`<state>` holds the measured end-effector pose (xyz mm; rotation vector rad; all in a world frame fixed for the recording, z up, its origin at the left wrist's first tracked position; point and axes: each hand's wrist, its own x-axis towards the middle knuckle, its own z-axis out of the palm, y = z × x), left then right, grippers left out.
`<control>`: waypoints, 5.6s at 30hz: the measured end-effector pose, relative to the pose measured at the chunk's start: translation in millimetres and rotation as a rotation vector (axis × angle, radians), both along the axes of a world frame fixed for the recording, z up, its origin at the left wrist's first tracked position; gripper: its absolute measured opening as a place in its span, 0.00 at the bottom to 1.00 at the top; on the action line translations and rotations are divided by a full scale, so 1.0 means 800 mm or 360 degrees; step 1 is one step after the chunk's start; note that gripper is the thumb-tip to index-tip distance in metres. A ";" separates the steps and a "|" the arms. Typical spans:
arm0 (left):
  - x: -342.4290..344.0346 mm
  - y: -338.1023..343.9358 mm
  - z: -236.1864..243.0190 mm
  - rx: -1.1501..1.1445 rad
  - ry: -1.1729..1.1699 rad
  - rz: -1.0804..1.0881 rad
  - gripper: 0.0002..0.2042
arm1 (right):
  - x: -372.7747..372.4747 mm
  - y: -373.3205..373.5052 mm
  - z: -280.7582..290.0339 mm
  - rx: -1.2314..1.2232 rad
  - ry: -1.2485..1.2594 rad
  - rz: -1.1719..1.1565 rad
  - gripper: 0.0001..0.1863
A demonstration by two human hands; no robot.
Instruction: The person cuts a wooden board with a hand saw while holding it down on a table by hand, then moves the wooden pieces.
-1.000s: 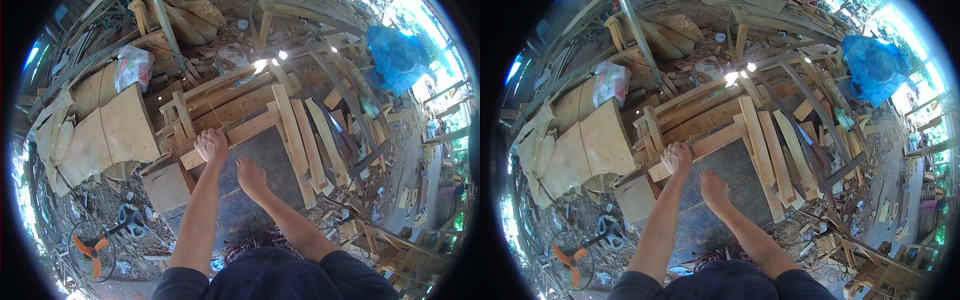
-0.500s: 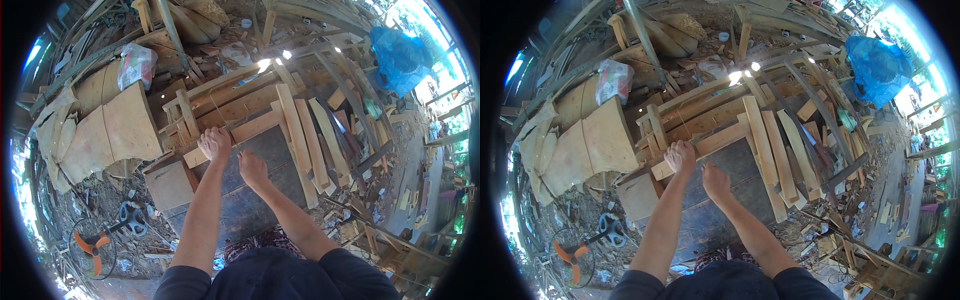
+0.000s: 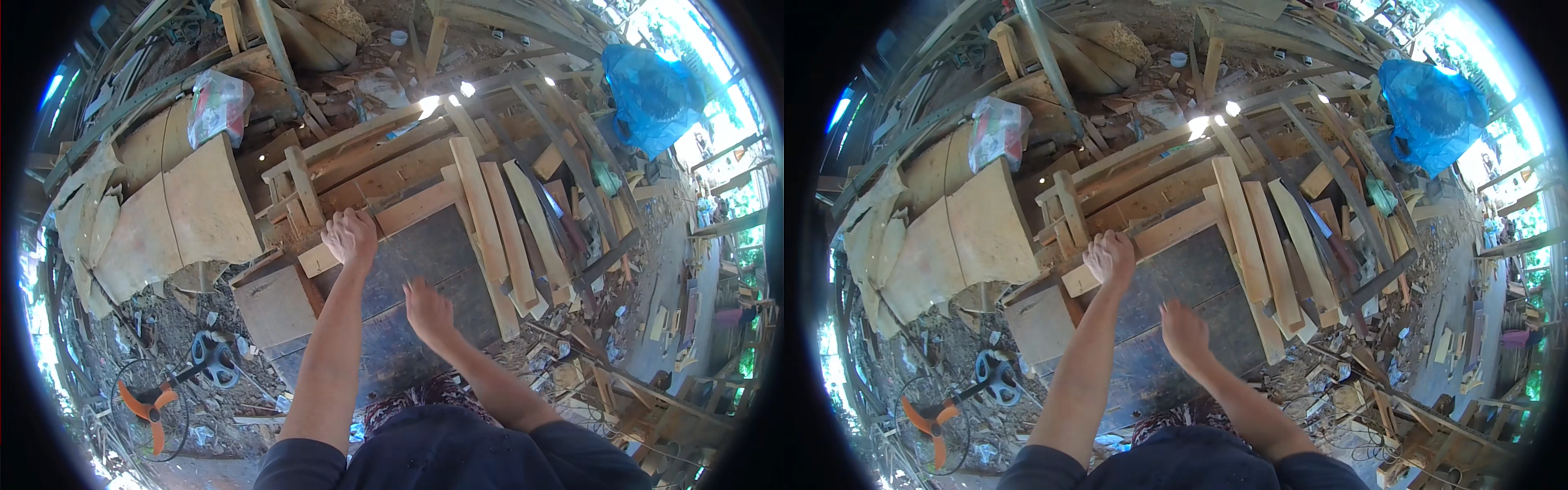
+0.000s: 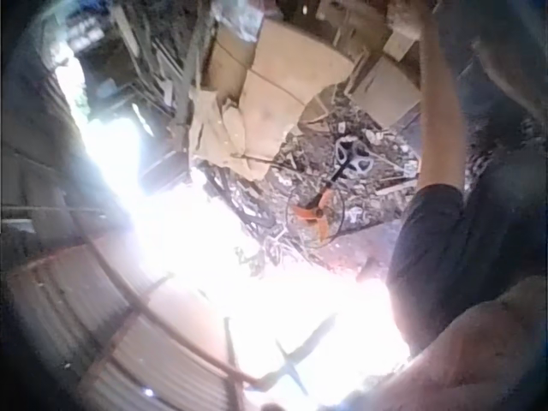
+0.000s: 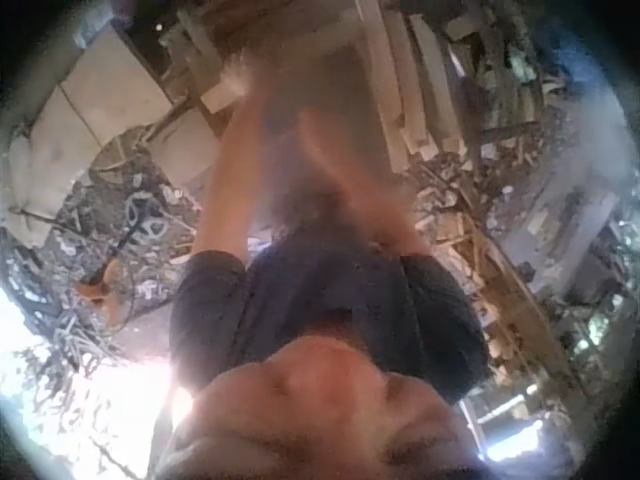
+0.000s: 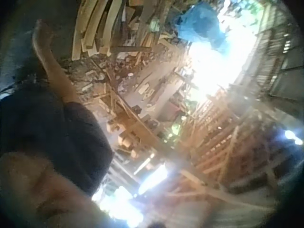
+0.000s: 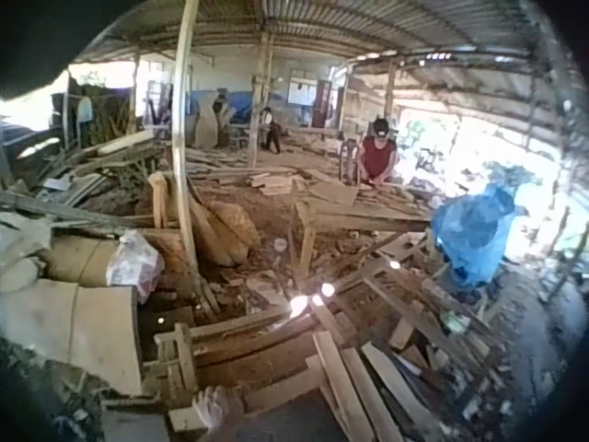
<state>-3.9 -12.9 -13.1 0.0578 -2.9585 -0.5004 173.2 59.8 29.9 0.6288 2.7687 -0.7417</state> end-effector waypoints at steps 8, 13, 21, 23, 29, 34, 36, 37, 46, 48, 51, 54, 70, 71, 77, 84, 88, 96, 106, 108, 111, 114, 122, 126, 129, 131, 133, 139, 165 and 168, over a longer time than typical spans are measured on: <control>0.004 0.025 0.002 0.0007 -0.0043 -0.0073 0.15 | -0.074 0.018 -0.016 0.0083 0.0266 -0.0035 0.15; -0.003 0.002 0.006 -0.0028 -0.0047 -0.0015 0.15 | 0.013 0.000 0.005 0.0120 -0.0068 -0.0009 0.12; 0.005 0.013 0.000 0.0018 -0.0090 -0.0053 0.15 | -0.051 0.008 -0.020 0.0078 0.0208 -0.0025 0.13; 0.003 0.005 -0.002 -0.0036 0.0048 -0.0037 0.16 | -0.018 0.000 -0.014 0.0096 0.0183 0.0022 0.13; 0.005 0.022 0.002 0.0006 0.0077 -0.0115 0.16 | -0.060 0.014 -0.028 0.0171 0.0230 -0.0020 0.14; 0.002 0.006 0.000 -0.0014 0.0007 -0.0015 0.16 | -0.010 0.002 -0.025 0.0184 0.0086 0.0025 0.14; 0.004 -0.001 0.000 -0.0029 -0.0003 -0.0006 0.16 | -0.004 -0.005 -0.009 0.0184 0.0060 0.0008 0.14; -0.001 -0.004 0.000 -0.0016 0.0011 -0.0014 0.16 | -0.003 -0.009 -0.006 0.0179 0.0038 -0.0017 0.14; -0.001 -0.002 -0.004 0.0008 0.0002 -0.0023 0.15 | 0.003 -0.001 -0.028 0.0129 0.0136 0.0034 0.13; 0.005 -0.001 -0.003 -0.0007 -0.0008 -0.0035 0.15 | 0.005 -0.001 -0.028 0.0147 0.0164 0.0027 0.13; 0.005 0.021 0.002 0.0068 0.0040 -0.0085 0.15 | -0.050 0.018 -0.033 0.0161 0.0274 -0.0005 0.13; 0.005 0.024 -0.002 0.0061 0.0023 -0.0061 0.15 | -0.065 0.022 -0.038 0.0120 0.0369 -0.0005 0.13; 0.069 0.007 0.003 0.0238 0.0482 -0.0149 0.15 | 0.177 0.063 -0.015 -0.0503 0.0702 -0.0197 0.10; 0.076 0.007 0.001 0.0252 0.0561 -0.0159 0.16 | 0.179 0.068 -0.014 -0.0511 0.0707 -0.0185 0.10; 0.128 0.005 -0.006 -0.0040 0.0629 -0.0235 0.22 | 0.201 0.090 -0.016 -0.0236 0.0855 0.0031 0.12; 0.132 -0.014 0.006 0.0037 0.0172 -0.0445 0.27 | 0.247 0.110 -0.028 -0.0338 0.0791 -0.0013 0.13; 0.113 -0.014 0.002 -0.0044 0.0208 -0.0361 0.24 | 0.254 0.116 -0.032 -0.0343 0.0857 0.0041 0.14; 0.093 -0.019 0.017 -0.0092 -0.0037 -0.0723 0.25 | 0.198 0.111 -0.030 -0.0384 0.0670 0.0105 0.11; 0.071 0.019 0.033 -0.0445 -0.0698 -0.0427 0.27 | 0.081 0.040 -0.041 -0.0121 0.0687 0.0101 0.09; 0.067 0.022 0.039 -0.0422 -0.0747 -0.0397 0.28 | 0.070 0.031 -0.038 -0.0098 0.0617 0.0060 0.09; 0.066 0.024 0.038 -0.0411 -0.0775 -0.0328 0.32 | 0.066 0.021 -0.035 -0.0105 0.0580 -0.0055 0.09; 0.068 0.022 0.039 -0.0380 -0.0683 -0.0323 0.35 | 0.068 0.018 -0.034 -0.0078 0.0536 -0.0031 0.08; 0.076 0.014 0.033 -0.0261 -0.0558 -0.0365 0.22 | 0.078 -0.007 -0.032 0.0096 0.0559 -0.0103 0.10; 0.073 0.008 0.022 -0.0209 -0.0451 -0.0407 0.21 | 0.021 -0.008 -0.014 0.0063 0.0431 -0.0148 0.08; 0.071 0.019 0.021 -0.0121 -0.0414 -0.0398 0.20 | -0.011 0.004 -0.023 0.0078 0.0314 -0.0113 0.08; 0.072 0.021 0.024 -0.0165 -0.0468 -0.0358 0.20 | 0.005 0.004 -0.030 0.0060 0.0305 -0.0059 0.09; 0.070 0.013 0.031 -0.0205 -0.0514 -0.0338 0.21 | 0.031 -0.004 -0.028 0.0055 0.0324 -0.0055 0.09; 0.070 0.025 0.038 -0.0279 -0.0554 -0.0297 0.24 | 0.026 -0.002 -0.013 0.0094 0.0235 -0.0085 0.09; 0.066 0.033 0.031 -0.0289 -0.0641 -0.0380 0.31 | 0.000 0.009 -0.033 0.0046 0.0310 -0.0179 0.12; 0.066 0.027 0.030 -0.0359 -0.0725 -0.0307 0.32 | 0.020 0.004 -0.036 -0.0027 0.0235 -0.0177 0.11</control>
